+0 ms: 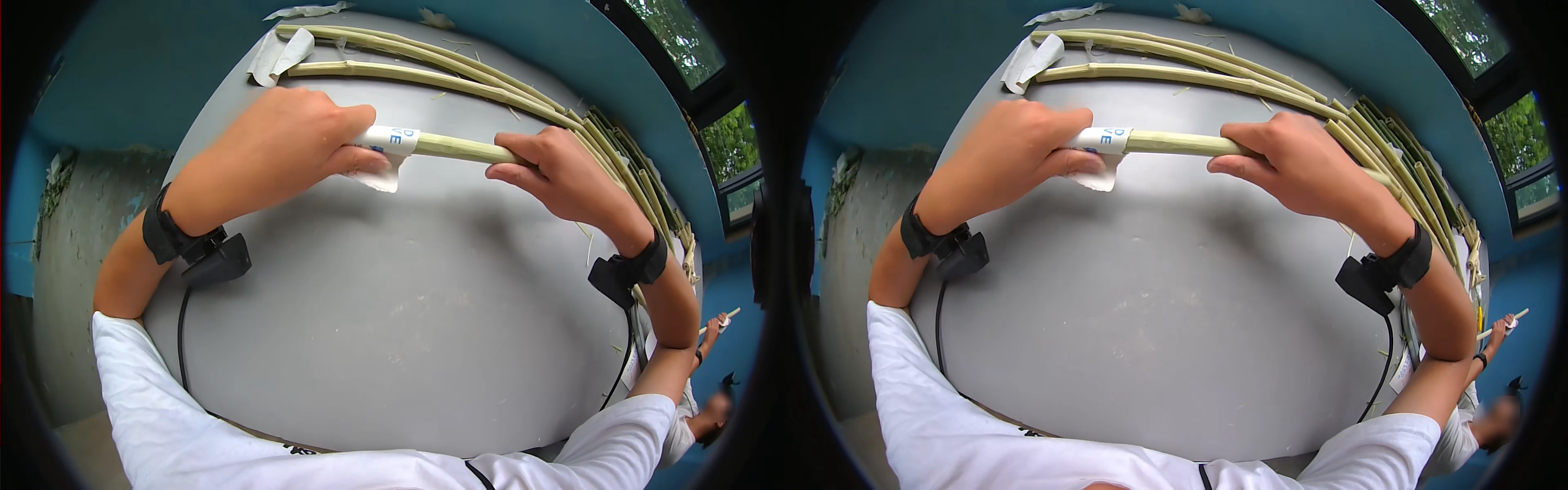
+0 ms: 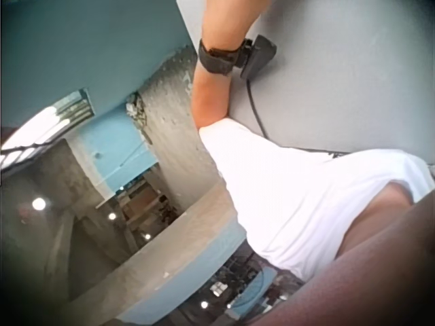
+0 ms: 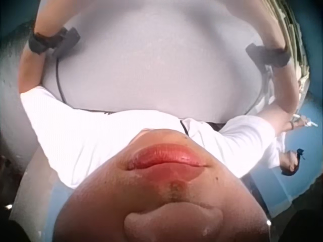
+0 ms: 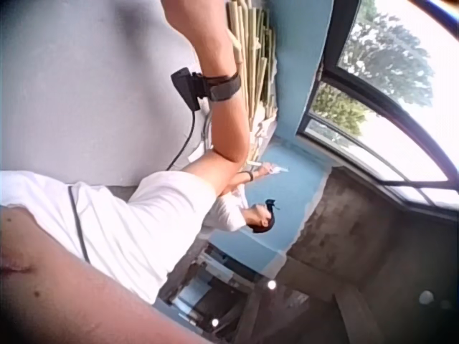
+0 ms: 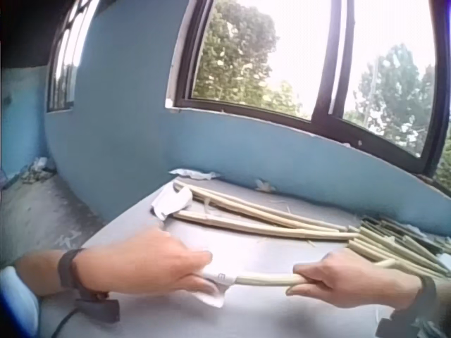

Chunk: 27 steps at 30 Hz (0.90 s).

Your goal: The recorder is processing bamboo stalks by stripping away outer layers and wrapping sections with paper or tape.

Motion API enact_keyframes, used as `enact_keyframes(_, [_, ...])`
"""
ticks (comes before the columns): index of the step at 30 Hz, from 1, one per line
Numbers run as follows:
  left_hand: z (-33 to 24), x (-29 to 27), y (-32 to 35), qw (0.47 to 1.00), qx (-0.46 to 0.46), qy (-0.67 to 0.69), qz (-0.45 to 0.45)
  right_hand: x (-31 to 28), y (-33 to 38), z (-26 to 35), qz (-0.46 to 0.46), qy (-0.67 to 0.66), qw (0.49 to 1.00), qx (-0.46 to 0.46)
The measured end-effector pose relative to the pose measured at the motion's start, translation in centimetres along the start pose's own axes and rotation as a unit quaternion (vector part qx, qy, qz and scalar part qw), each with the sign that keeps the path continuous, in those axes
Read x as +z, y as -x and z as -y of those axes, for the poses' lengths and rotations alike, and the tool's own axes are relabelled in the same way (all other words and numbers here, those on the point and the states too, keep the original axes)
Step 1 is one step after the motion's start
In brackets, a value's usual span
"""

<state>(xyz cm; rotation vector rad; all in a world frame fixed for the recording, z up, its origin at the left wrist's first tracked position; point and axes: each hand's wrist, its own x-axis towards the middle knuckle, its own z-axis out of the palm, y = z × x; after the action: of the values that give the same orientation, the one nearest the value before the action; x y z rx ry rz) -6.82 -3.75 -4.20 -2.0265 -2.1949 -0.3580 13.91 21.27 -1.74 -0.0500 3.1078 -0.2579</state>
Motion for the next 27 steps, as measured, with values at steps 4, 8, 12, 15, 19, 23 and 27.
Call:
enact_keyframes(4, [0.4, -0.4, -0.9, 0.928, -0.098, 0.305, 0.192, 0.9, -0.1, -0.6, -0.214, 0.238, 0.941, -0.108])
enact_keyframes(8, [0.0, -0.2, -0.3, 0.957, -0.083, 0.247, 0.124, 0.3, -0.2, -0.8, -0.060, 0.013, 0.996, -0.063])
enact_keyframes(12, [-0.4, -0.3, 0.1, 1.000, -0.009, -0.018, -0.011, -1.6, -0.7, -0.9, 0.229, -0.376, 0.883, 0.164])
enact_keyframes(15, [-0.6, -0.9, -0.1, 0.996, -0.052, 0.033, 0.061, -0.6, -0.5, -1.1, 0.140, -0.251, 0.955, 0.074])
enact_keyframes(19, [0.9, -1.0, -0.8, 0.921, -0.108, 0.316, 0.199, 0.6, 0.2, -0.3, -0.162, 0.107, 0.975, -0.106])
enact_keyframes(23, [0.3, -0.4, -0.5, 0.936, -0.098, 0.297, 0.164, -0.8, 0.2, 0.2, -0.060, 0.032, 0.997, -0.033])
enact_keyframes(27, [0.2, -0.4, -0.1, 0.997, 0.001, 0.034, 0.064, -1.3, 0.0, 0.0, 0.256, -0.318, 0.900, 0.152])
